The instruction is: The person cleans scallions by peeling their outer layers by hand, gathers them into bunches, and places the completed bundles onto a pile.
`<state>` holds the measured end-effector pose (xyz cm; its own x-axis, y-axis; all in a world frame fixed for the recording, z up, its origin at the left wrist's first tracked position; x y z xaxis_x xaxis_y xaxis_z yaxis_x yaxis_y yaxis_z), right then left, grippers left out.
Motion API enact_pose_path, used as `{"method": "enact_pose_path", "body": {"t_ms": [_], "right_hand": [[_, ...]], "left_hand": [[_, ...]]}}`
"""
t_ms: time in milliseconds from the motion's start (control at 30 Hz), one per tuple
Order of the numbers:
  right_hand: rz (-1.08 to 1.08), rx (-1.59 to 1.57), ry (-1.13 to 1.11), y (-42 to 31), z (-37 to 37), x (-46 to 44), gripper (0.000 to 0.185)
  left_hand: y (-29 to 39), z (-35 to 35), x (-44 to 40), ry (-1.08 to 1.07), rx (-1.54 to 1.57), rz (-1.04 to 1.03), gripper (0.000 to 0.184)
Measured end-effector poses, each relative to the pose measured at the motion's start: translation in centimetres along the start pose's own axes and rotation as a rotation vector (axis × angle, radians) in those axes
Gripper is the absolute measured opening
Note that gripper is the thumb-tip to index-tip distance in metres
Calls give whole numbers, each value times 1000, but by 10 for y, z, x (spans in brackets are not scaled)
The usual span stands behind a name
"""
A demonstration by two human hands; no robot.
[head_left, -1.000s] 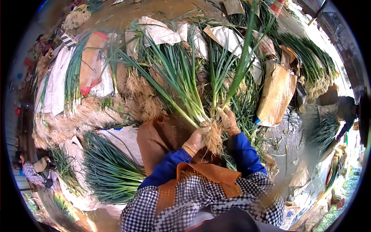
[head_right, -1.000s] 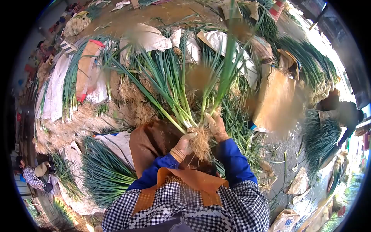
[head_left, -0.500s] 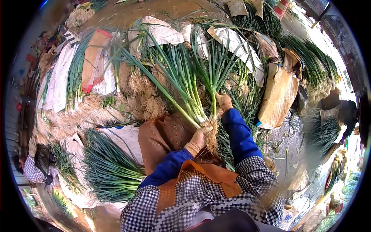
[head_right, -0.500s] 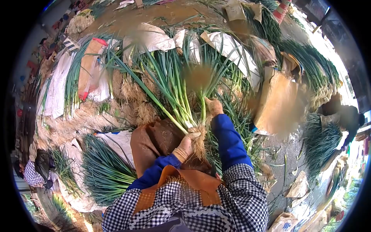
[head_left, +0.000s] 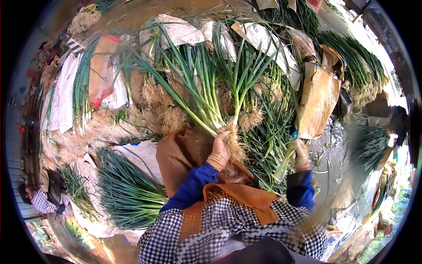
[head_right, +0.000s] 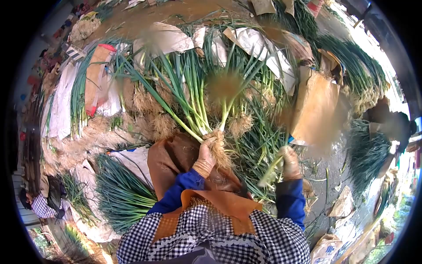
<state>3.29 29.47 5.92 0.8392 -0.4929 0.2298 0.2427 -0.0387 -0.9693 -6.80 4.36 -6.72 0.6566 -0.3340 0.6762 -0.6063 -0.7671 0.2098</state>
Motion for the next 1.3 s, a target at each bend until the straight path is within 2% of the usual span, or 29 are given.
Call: {"method": "enact_pose_path", "body": {"t_ms": [33, 100, 133, 167, 200, 233, 300, 367, 400, 433, 500, 533, 567, 600, 633, 733, 767, 800, 833, 900, 967, 1033, 1067, 1100, 1167, 1200, 1233, 1267, 1300], "right_hand": [[-190, 171, -40, 5, 21, 1, 26], [-28, 1484, -218, 105, 63, -37, 37], [1, 1695, -243, 90, 38, -34, 49], [68, 1367, -239, 71, -7, -44, 48], [-99, 731, -198, 20, -50, -29, 45], [-227, 283, -209, 27, -86, -35, 43], [-67, 90, -222, 10, -150, -50, 45], [84, 299, -379, 30, -182, -73, 41], [117, 295, -375, 36, -187, -76, 37], [138, 603, -264, 24, -182, -76, 33], [191, 490, -271, -2, -178, -56, 31], [320, 414, -281, -8, -179, -46, 30], [326, 503, -290, -12, -183, -35, 29], [554, 642, -156, -18, -181, -30, 28], [787, 776, -10, -31, -181, -22, 27], [749, 589, 97, -39, -174, -20, 22], [733, 474, 135, -44, -171, -18, 20], [551, 327, 26, -28, -173, -28, 20], [96, -63, -90, -11, -178, -32, 17], [-20, -354, -146, -6, -186, -35, 14], [-143, -546, -111, 8, -190, -37, 15], [-116, -382, -32, 22, -178, -50, 15], [-203, -319, 64, 7, -163, -44, 19], [-227, -461, 270, 43, -139, -83, 22], [-240, -587, 472, 47, -92, -98, 21], [-201, -390, 344, 36, -96, -109, 21], [-175, -176, 220, 20, -97, -106, 20], [-243, -127, 230, 8, -116, -82, 18], [-120, -137, 122, 5, -135, -80, 18]], "left_hand": [[3, 5, -4, 19, -35, 1, 28], [9, -4, 13, 113, -58, -104, 28], [5, 0, 5, 2, -60, -77, 28], [4, -1, -7, -114, -54, -57, 28], [4, 4, -16, -173, -61, -77, 29], [4, -12, 9, -137, -74, 1, 29], [1, -26, 33, -179, -177, 124, 28], [8, -22, 43, -107, -296, 62, 27], [9, -10, 33, -238, -245, 76, 31], [13, -3, 31, -370, -189, 91, 36], [26, -8, 50, -203, -286, 51, 41], [20, -9, 42, -238, -251, 70, 42], [12, -6, 35, -273, -219, 97, 43], [8, -2, 31, -317, -184, 120, 40], [4, -11, 37, -230, -111, 141, 36], [-4, -10, 32, -275, -97, 183, 33], [-6, -10, 28, -390, -51, 209, 33], [-7, -10, 26, -507, -5, 232, 34], [-7, -16, 28, -508, -2, 225, 34], [-4, -9, 24, -280, 23, 126, 31], [0, -22, 39, -358, 102, 154, 27], [4, -33, 49, -312, 83, 110, 22], [5, -22, 41, -411, 159, 35, 35], [9, -35, 60, -474, 155, 119, 38], [12, -46, 83, -497, 101, 284, 42], [23, -48, 79, -476, 115, 69, 41], [19, -46, 72, -472, 129, 66, 41], [11, -31, 66, -409, 120, 65, 41], [8, -26, 59, -368, 96, 62, 42]]}}
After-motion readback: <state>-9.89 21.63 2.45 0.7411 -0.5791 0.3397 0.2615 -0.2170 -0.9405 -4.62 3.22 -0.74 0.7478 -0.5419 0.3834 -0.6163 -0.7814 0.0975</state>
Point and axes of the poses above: each hand's wrist, its own x-axis away from the middle knuckle, its own z-axis out of the back of the hand, y = z × x, the point moved 8 cm from there along -x, towards the middle knuckle, and after that the axes turned 11 degrees about y, right-handed, at the moved point
